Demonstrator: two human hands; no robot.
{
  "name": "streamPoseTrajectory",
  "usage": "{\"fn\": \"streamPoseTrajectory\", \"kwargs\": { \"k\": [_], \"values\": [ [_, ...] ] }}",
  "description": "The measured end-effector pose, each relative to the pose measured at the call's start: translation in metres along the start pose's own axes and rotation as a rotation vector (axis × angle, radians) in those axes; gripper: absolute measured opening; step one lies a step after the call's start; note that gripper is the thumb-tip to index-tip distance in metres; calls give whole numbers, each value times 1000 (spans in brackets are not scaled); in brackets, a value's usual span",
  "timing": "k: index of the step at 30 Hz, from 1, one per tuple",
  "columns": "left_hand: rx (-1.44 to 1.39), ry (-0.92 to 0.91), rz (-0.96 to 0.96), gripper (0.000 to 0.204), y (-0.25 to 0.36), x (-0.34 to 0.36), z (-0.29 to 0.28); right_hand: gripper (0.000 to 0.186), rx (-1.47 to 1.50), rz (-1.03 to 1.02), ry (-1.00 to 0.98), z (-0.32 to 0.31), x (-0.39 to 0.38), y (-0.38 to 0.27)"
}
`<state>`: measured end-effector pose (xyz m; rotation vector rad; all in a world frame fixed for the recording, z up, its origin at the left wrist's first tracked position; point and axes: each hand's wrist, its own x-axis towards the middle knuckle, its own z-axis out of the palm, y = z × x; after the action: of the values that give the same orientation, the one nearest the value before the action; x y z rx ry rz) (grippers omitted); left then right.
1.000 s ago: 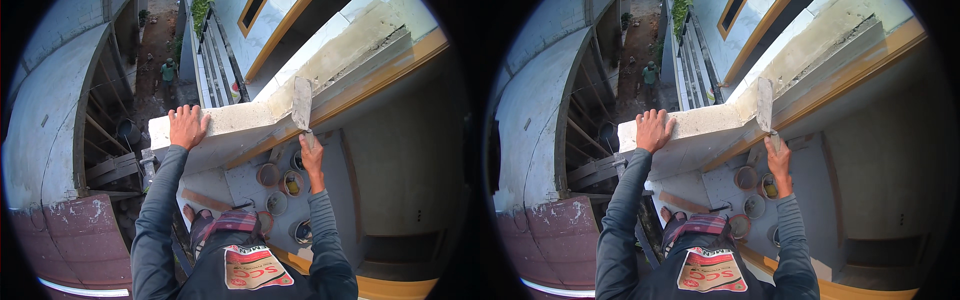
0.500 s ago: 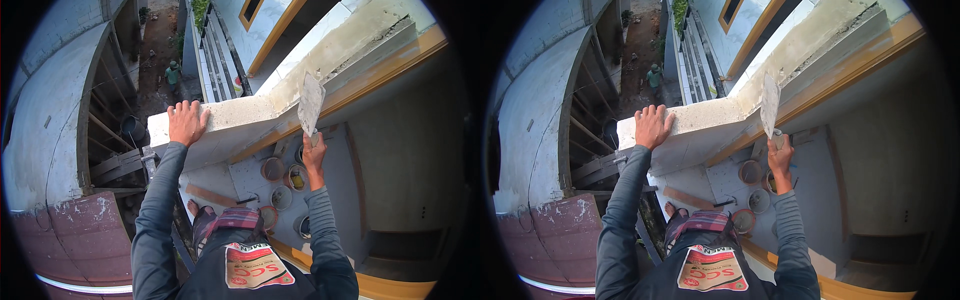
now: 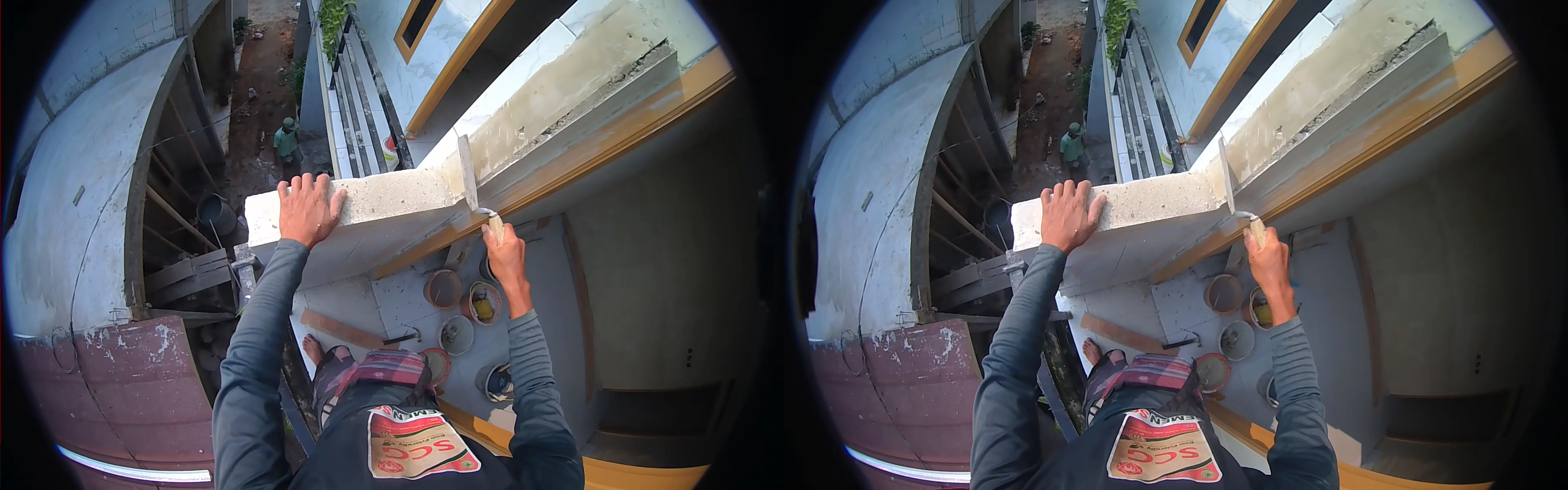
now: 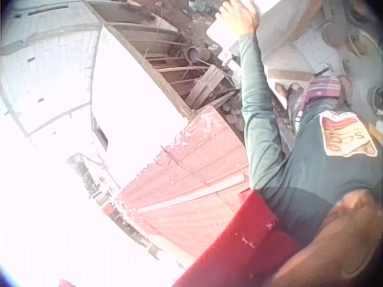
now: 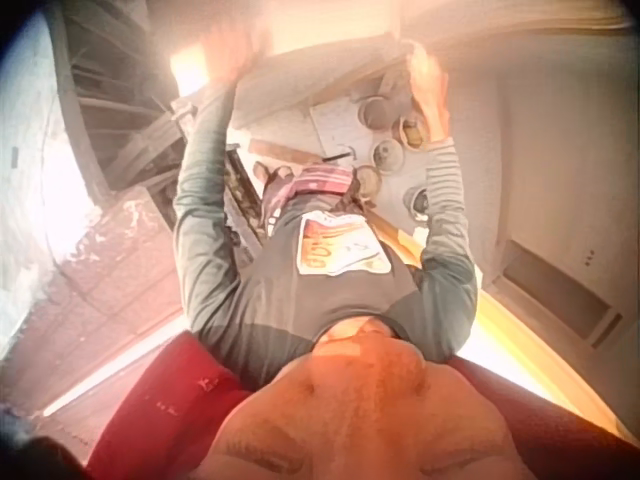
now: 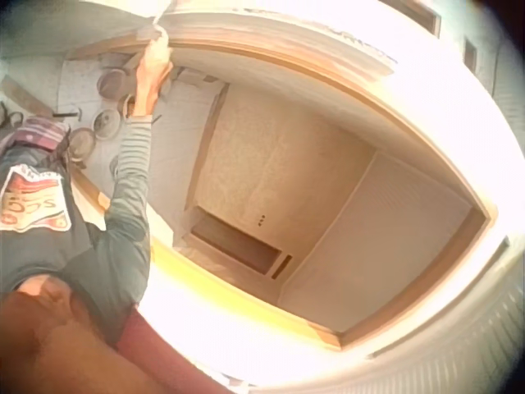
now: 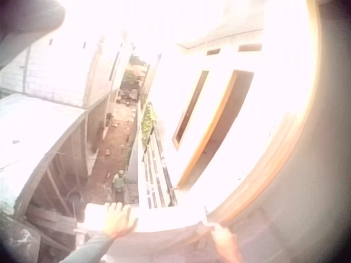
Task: The person applies mortar to the corner joint of a wall using a trowel, smooths the edge, and then cleans the tiles with a wet sponge.
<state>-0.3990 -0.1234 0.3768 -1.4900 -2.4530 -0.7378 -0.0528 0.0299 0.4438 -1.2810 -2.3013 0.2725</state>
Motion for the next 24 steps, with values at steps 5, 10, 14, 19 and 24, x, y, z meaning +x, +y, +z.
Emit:
{"fn": "streamPoseTrajectory", "kwargs": {
  "k": [5, 10, 14, 19, 24],
  "values": [
    [28, 10, -3, 40, -5, -5, 0, 37, 274, -64, 215, -7, 2, -21],
    [22, 20, 16, 40, -2, -2, 5, 36, 105, 30, -24, 4, 5, 8],
    [14, -5, -5, 40, -4, -4, -4, 38, 332, 89, -14, -11, 1, -22],
    [10, -20, -8, 40, 0, -4, -2, 43, 432, 65, 112, -15, 2, -14],
    [-4, -11, -7, 39, 0, -3, 2, 49, 115, 46, -40, 3, 8, 8]
  ]
}}
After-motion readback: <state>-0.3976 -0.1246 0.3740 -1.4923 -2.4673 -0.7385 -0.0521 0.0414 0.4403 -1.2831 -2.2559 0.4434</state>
